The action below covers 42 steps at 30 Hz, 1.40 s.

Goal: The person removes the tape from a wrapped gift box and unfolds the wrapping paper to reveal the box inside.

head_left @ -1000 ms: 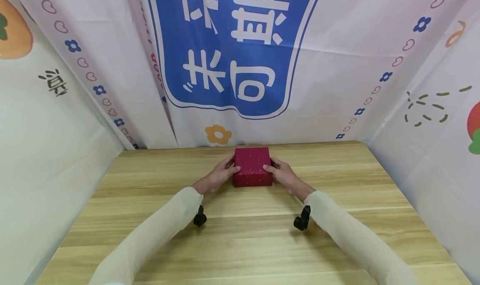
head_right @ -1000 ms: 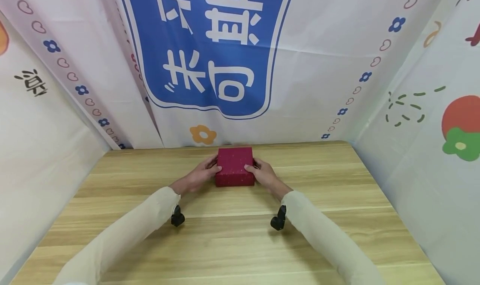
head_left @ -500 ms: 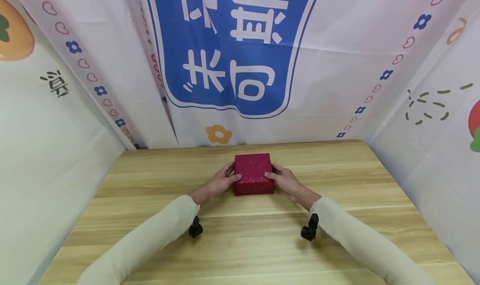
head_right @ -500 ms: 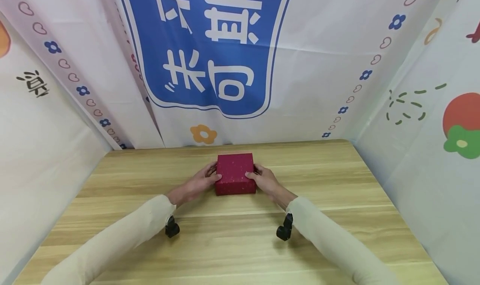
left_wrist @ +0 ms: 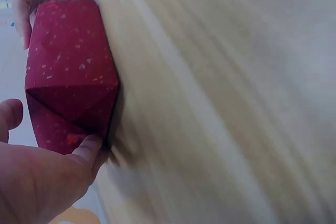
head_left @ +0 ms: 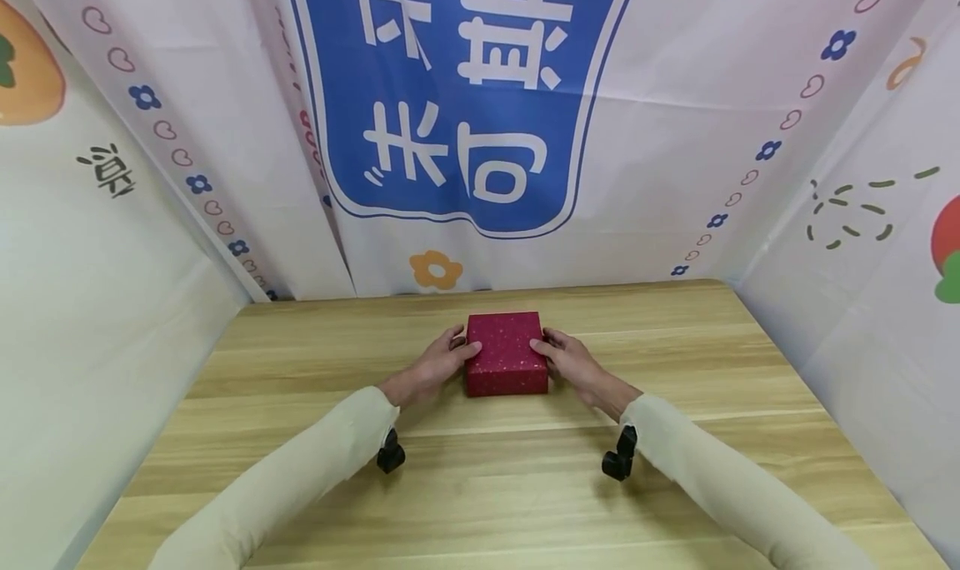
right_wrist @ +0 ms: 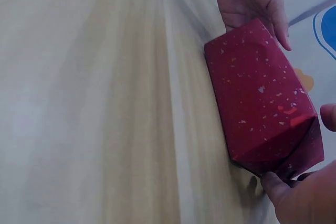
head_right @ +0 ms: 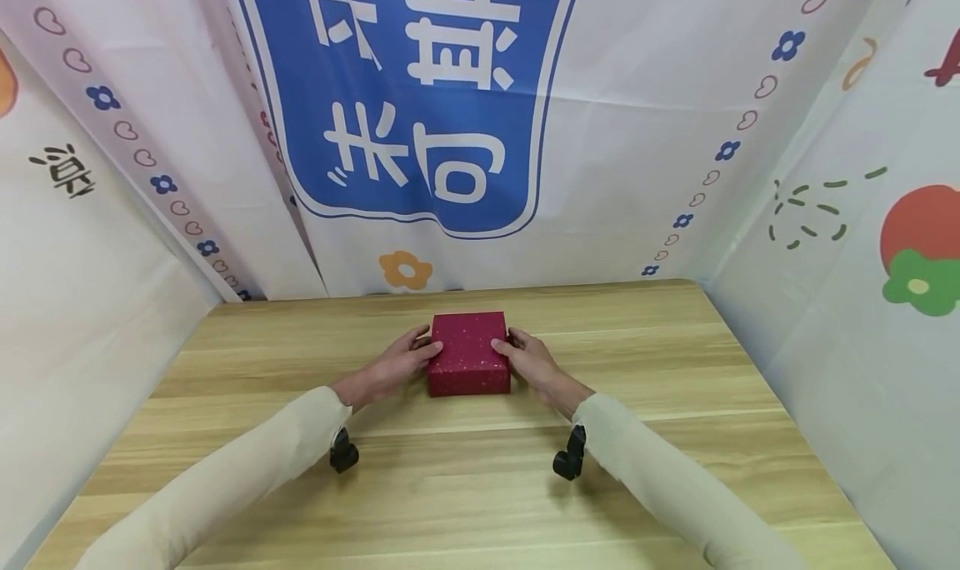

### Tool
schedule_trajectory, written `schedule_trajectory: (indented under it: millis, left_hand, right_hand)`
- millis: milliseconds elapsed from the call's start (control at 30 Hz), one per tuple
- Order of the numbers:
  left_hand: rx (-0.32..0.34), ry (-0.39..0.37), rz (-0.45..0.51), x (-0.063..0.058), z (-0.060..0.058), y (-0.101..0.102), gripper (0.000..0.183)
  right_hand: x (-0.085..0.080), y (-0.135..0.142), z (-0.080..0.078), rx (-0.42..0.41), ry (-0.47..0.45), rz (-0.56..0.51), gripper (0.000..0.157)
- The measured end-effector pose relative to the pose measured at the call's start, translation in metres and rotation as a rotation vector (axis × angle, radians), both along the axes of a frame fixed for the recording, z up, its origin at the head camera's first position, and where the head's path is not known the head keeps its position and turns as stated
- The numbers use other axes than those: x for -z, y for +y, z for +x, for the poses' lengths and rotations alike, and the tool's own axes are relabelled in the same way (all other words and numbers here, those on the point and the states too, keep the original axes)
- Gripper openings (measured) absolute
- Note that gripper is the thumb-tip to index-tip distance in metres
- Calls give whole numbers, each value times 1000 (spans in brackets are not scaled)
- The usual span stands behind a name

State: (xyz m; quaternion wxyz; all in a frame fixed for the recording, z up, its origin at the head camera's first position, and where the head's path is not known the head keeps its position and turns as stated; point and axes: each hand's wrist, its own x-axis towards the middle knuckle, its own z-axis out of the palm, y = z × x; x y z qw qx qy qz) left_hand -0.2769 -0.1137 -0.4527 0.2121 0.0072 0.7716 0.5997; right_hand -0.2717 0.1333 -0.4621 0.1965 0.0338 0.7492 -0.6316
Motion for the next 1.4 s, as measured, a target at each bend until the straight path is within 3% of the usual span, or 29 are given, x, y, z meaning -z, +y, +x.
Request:
schedule_trajectory:
  millis: [333,500,667,900,1067,1267,1400]
  left_hand:
    - [24,-35,0,-2,-15,1,64]
    - [28,42,-19,-4,-17,7,63]
    - [14,103,66,-9,-18,11,65]
    - [34,174,42,-20,-17,8,90]
    - [51,215,37,-24,-16,6,99]
    - [86,331,9,-20,-13,3,102]
    - [78,373,11,-18,-12,3,88]
  right_hand:
    - [-2,-5,-8,-55,19,52,75]
    - [-5,-6,-11,-38,106,0,78]
    - [-11,-5,-11,-57,188,-37,86]
    - [-25,-6,-10,-93,237,-88,95]
    - [-29,-7,-10,-62,240,-123,85]
    - [-30,-10,-9,-8,252,-171,74]
    - [-29,-11,-7,-3,272,-171,73]
